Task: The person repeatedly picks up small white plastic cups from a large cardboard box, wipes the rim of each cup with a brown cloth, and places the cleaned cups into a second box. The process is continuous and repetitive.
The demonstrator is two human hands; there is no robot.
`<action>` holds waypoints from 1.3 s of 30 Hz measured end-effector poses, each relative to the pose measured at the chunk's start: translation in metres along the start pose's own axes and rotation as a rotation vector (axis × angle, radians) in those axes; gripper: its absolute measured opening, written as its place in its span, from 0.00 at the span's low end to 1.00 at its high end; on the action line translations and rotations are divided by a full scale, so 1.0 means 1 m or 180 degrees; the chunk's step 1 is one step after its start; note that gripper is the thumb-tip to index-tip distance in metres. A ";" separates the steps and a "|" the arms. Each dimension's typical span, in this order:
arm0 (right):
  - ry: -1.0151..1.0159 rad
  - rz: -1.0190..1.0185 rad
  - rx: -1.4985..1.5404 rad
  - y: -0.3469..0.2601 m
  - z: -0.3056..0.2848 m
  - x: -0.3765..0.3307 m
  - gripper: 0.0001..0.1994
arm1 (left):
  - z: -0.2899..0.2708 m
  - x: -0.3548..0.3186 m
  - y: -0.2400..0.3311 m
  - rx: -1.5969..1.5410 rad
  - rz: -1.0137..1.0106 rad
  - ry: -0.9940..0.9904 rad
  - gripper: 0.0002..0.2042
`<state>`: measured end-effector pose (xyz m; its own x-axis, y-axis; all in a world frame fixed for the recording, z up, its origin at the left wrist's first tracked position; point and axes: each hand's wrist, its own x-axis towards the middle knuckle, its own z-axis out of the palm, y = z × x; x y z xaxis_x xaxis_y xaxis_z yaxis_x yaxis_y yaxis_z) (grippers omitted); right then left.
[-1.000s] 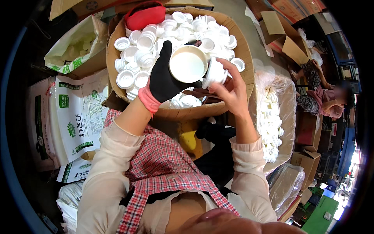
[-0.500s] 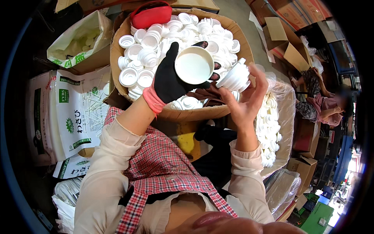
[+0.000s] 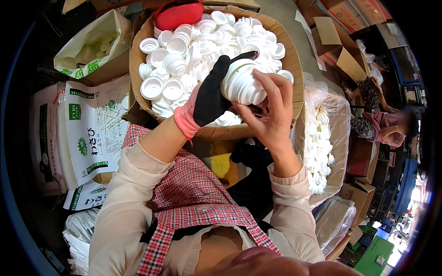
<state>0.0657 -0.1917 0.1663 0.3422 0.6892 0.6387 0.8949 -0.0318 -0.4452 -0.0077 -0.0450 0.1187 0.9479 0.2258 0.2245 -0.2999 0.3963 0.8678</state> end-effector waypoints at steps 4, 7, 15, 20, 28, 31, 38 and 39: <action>-0.0088 0.0098 -0.0015 -0.003 -0.004 0.001 0.31 | -0.001 -0.001 0.000 0.0153 -0.0035 -0.0057 0.31; -0.0161 0.0218 0.0093 -0.003 -0.003 -0.001 0.31 | -0.001 0.001 -0.002 -0.1100 -0.0276 -0.0091 0.27; 0.0468 0.0898 0.1533 0.028 0.006 -0.003 0.29 | 0.013 -0.003 0.014 -0.0309 -0.0210 -0.0024 0.35; 0.0884 0.2825 0.2432 0.038 0.026 -0.008 0.38 | 0.028 -0.003 -0.010 0.0098 0.0038 -0.0107 0.33; 0.0144 0.1779 0.2048 0.056 0.029 -0.010 0.25 | 0.010 -0.002 -0.036 -0.0501 -0.0642 0.1086 0.21; -0.0241 0.1787 0.3358 0.051 -0.007 -0.030 0.28 | 0.004 0.001 -0.041 0.0626 -0.0051 0.0009 0.29; 0.0920 0.2753 0.1964 0.084 -0.105 -0.145 0.31 | 0.044 0.006 -0.066 0.0939 -0.0240 -0.0811 0.36; 0.1350 0.3299 0.1614 0.087 -0.139 -0.163 0.31 | 0.029 0.014 -0.069 0.0758 -0.0210 -0.0827 0.34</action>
<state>0.1273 -0.4070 0.1105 0.9758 0.2127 -0.0508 -0.0357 -0.0741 -0.9966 0.0292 -0.0954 0.0744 0.9692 -0.0391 0.2433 -0.2330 0.1769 0.9563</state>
